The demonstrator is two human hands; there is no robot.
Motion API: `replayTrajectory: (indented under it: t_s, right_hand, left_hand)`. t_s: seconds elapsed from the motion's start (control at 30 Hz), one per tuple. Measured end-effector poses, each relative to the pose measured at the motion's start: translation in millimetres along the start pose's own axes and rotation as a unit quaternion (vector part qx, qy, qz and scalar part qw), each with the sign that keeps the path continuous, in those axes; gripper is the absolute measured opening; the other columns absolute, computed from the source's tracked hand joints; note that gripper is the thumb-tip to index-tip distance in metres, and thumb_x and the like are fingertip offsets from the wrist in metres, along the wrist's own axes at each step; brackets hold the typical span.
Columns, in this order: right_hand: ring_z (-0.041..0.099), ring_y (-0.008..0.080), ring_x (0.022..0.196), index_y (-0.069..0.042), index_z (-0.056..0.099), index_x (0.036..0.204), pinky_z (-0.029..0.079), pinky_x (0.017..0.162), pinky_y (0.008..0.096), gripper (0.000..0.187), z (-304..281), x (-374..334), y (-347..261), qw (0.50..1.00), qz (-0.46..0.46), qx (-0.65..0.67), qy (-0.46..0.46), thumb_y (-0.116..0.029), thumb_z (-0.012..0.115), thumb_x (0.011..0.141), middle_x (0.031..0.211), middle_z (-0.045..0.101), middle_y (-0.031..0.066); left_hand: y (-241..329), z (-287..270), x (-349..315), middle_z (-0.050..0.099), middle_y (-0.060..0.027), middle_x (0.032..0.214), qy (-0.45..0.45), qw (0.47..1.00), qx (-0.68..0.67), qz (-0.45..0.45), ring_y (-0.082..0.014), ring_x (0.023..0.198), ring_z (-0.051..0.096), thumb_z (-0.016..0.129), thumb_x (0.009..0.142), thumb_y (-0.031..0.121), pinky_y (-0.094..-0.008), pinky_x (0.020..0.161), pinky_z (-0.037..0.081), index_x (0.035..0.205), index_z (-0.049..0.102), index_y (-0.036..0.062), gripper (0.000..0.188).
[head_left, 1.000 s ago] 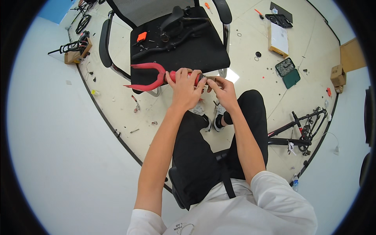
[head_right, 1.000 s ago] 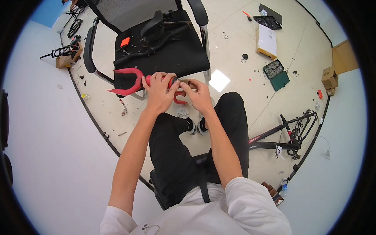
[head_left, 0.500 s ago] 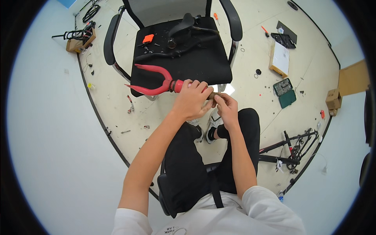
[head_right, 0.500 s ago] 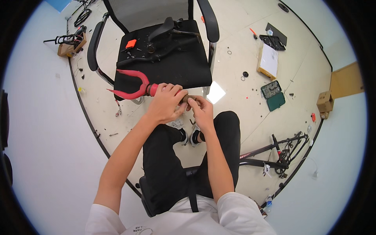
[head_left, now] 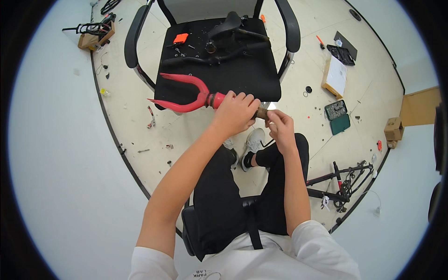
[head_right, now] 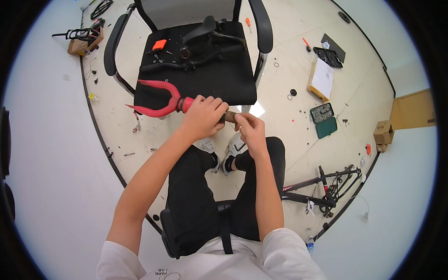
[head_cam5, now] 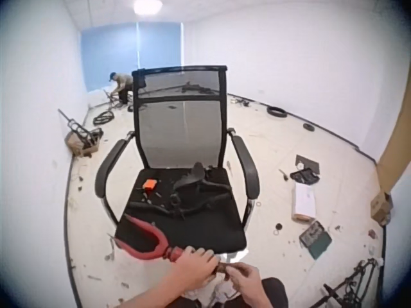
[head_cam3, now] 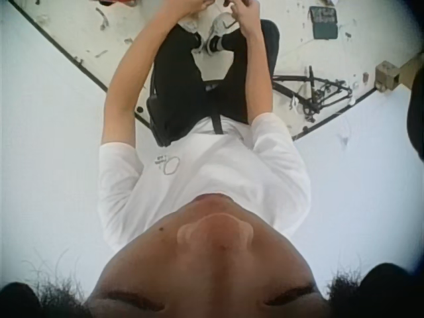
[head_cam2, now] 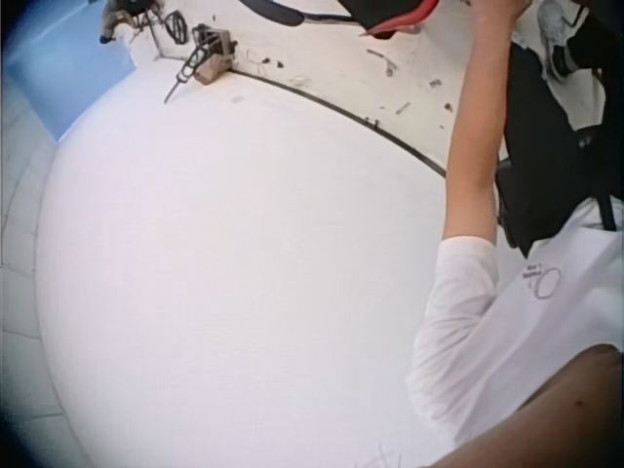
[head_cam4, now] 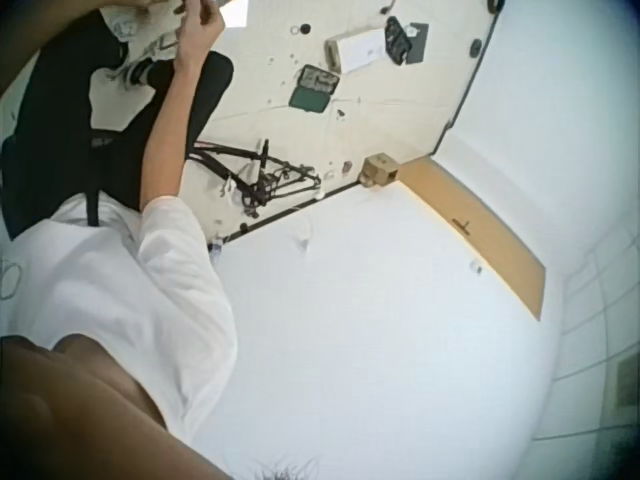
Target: The person assembles a bicycle handlebar onto a red fork. They use an Allen key to tighten the stem bolts, then remove the handlebar and stem to insert a spacer before reassembling the components.
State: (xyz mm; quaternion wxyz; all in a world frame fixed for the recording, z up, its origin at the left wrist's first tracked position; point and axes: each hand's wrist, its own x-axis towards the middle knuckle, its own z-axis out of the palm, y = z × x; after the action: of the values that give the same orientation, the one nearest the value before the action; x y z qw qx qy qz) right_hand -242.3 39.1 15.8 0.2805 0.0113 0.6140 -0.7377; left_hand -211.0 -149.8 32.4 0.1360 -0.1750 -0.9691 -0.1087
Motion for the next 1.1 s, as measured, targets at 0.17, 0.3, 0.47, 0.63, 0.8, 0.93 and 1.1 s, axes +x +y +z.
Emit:
replayTrajectory:
  t_s: [0.17, 0.3, 0.47, 0.63, 0.8, 0.93, 1.1]
  right_hand:
    - [0.025, 0.0033, 0.042, 0.002, 0.062, 0.091, 0.02, 0.04, 0.021, 0.037, -22.4, 20.8, -15.4, 0.997, 0.02, 0.04, 0.059, -0.034, 0.051, 0.094, 0.061, 0.042, -0.0047]
    - [0.035, 0.0056, 0.048, 0.002, 0.064, 0.086, 0.03, 0.048, 0.0239, 0.03, -8.2, 66.6, -50.9, 0.988, -0.051, -0.129, 0.063, -0.028, 0.059, 0.089, 0.06, 0.044, -0.004]
    - [0.065, 0.0232, 0.072, 0.003, 0.067, 0.091, 0.05, 0.07, 0.0322, 0.034, 56.3, 151.1, -68.9, 0.853, -0.253, -0.456, -0.003, -0.029, 0.067, 0.078, 0.078, 0.067, 0.0151]
    - [0.063, 0.036, 0.095, 0.0, 0.066, 0.092, 0.051, 0.085, 0.0417, 0.029, 115.0, 209.8, -53.9, 0.78, -0.404, -0.462, -0.125, -0.02, 0.063, 0.072, 0.094, 0.066, 0.019]
    - [0.061, 0.0331, 0.099, -0.002, 0.065, 0.091, 0.049, 0.086, 0.0433, 0.028, 98.2, 258.0, -52.8, 0.613, -0.356, -0.698, -0.101, -0.015, 0.063, 0.066, 0.094, 0.065, 0.0146]
    - [0.06, 0.0303, 0.105, -0.003, 0.066, 0.098, 0.046, 0.091, 0.0425, 0.032, 82.6, 264.2, -41.9, 0.565, -0.344, -0.739, -0.124, -0.018, 0.066, 0.07, 0.102, 0.063, 0.0133]
    - [0.062, 0.0281, 0.102, -0.003, 0.063, 0.099, 0.049, 0.084, 0.0424, 0.031, 82.3, 248.4, -43.3, 0.489, -0.44, -0.745, -0.105, -0.023, 0.068, 0.076, 0.103, 0.064, 0.0134]
  left_hand:
    - [-2.9, 1.1, -1.1, 0.055, -0.0028, 0.087, -0.001, 1.0, -0.021, -0.006, -0.0205, 0.085, 0.056, 0.077, 0.063, 0.025, -0.0347, 0.078, 0.04, 0.101, 0.056, 0.0098, 0.046]
    - [-2.5, -2.7, 0.7, 0.055, -0.0034, 0.087, -0.016, 0.999, -0.03, -0.019, -0.0209, 0.085, 0.056, 0.078, 0.063, 0.025, -0.0347, 0.079, 0.04, 0.102, 0.057, 0.0095, 0.047]
    - [-5.5, -2.9, 1.3, 0.054, -0.0038, 0.084, -0.015, 0.999, -0.047, -0.007, -0.0212, 0.084, 0.056, 0.079, 0.062, 0.025, -0.0355, 0.079, 0.041, 0.101, 0.056, 0.0092, 0.048]
    - [-3.5, -2.1, 6.1, 0.053, -0.0039, 0.084, -0.012, 0.999, -0.044, -0.009, -0.0209, 0.083, 0.056, 0.08, 0.061, 0.026, -0.0352, 0.077, 0.041, 0.101, 0.056, 0.0081, 0.05]
    - [-4.2, 0.9, 1.8, 0.054, -0.0039, 0.083, 0.002, 0.998, -0.052, -0.022, -0.0205, 0.082, 0.056, 0.081, 0.06, 0.027, -0.0344, 0.077, 0.041, 0.105, 0.056, 0.0067, 0.056]
    - [-5.7, 1.9, 1.5, 0.054, -0.0039, 0.084, 0.018, 0.997, -0.073, -0.027, -0.0204, 0.082, 0.056, 0.082, 0.059, 0.026, -0.0339, 0.078, 0.041, 0.112, 0.056, 0.0065, 0.062]
    - [-6.2, -1.5, 0.3, 0.058, -0.0022, 0.094, 0.023, 0.996, -0.082, -0.019, -0.0192, 0.084, 0.058, 0.082, 0.059, 0.025, -0.0338, 0.078, 0.042, 0.104, 0.059, 0.0128, 0.052]
